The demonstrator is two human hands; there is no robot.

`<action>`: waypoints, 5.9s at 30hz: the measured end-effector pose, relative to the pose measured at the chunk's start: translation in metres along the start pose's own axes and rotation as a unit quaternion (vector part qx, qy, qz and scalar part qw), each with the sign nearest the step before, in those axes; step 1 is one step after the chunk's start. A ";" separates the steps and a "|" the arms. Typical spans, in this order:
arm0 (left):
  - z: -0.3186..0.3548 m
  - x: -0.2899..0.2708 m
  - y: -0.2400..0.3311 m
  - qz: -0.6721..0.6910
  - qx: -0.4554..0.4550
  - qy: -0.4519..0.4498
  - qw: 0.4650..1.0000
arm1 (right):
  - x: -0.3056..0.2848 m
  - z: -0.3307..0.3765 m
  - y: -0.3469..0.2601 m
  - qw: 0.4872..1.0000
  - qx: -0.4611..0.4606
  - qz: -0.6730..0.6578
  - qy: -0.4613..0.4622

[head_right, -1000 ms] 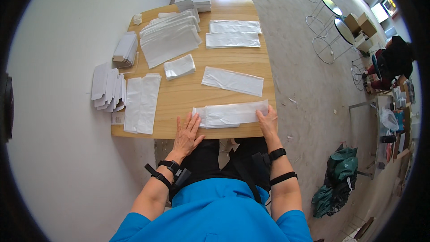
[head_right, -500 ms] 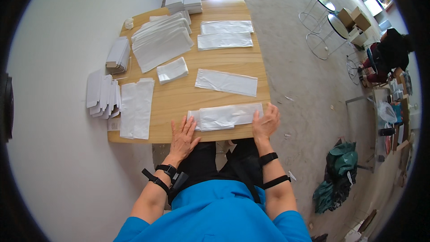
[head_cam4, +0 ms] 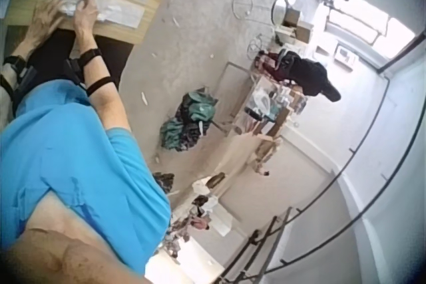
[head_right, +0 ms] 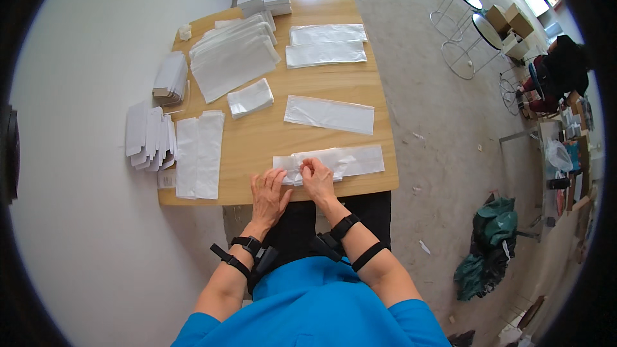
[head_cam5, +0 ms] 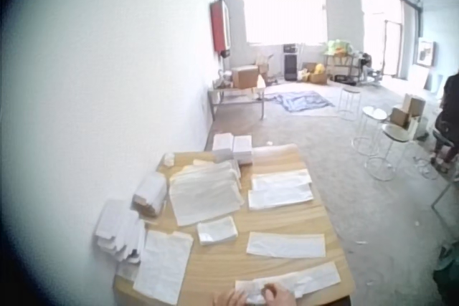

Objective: Fold rectangular white paper sheets into a specific packaging shape on a wooden table.

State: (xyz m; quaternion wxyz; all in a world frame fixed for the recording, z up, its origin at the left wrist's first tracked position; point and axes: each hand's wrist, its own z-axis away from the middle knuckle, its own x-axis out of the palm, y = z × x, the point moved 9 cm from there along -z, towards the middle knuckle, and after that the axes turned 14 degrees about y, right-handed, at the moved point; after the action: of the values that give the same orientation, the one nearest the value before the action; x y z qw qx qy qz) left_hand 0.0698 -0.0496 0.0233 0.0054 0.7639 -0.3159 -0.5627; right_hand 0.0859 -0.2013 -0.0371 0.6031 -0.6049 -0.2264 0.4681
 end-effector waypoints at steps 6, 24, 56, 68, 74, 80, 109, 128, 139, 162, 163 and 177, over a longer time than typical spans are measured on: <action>-0.010 0.002 -0.003 0.021 -0.028 0.041 0.999 | 0.004 -0.001 0.005 0.999 0.025 -0.023 0.005; 0.021 0.003 -0.038 0.472 -0.463 0.296 0.690 | -0.004 0.002 -0.005 0.998 0.044 -0.040 -0.019; -0.026 0.005 0.035 0.092 -0.085 0.091 0.988 | -0.060 -0.017 -0.031 0.985 -0.059 0.131 0.097; -0.025 0.009 0.034 0.092 -0.073 0.081 0.990 | -0.076 -0.016 -0.018 0.981 -0.031 0.108 0.156; -0.022 0.018 0.023 0.087 -0.088 0.070 0.990 | -0.074 -0.021 -0.016 0.973 -0.072 0.160 0.152; -0.020 0.018 0.018 0.071 -0.087 0.069 0.991 | -0.071 -0.026 -0.013 0.969 -0.072 0.189 0.140; -0.050 0.013 0.027 0.081 -0.024 -0.012 0.996 | -0.072 -0.012 -0.066 0.856 -0.366 0.353 -0.097; -0.052 0.030 0.005 0.054 -0.007 -0.133 0.990 | -0.020 -0.007 -0.060 0.811 -0.396 0.373 -0.212; -0.049 0.047 -0.001 0.054 -0.021 -0.178 0.982 | -0.020 -0.010 -0.052 0.815 -0.369 0.375 -0.242; -0.110 0.060 -0.068 0.321 -0.403 0.044 0.856 | -0.013 -0.134 -0.036 0.954 -0.270 0.111 0.068; -0.122 0.073 -0.074 0.322 -0.398 0.043 0.858 | -0.011 -0.134 -0.040 0.958 -0.267 0.086 0.055; -0.184 -0.009 0.020 0.594 -0.322 -0.072 0.733 | 0.001 -0.079 -0.033 0.694 0.362 -0.617 -0.087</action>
State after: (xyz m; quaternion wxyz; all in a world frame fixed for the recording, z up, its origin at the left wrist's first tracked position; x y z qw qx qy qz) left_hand 0.2171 -0.1253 0.1060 0.5612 0.3301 -0.5053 -0.5663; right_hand 0.1620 -0.2352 -0.0196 0.9062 -0.0213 -0.4133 0.0874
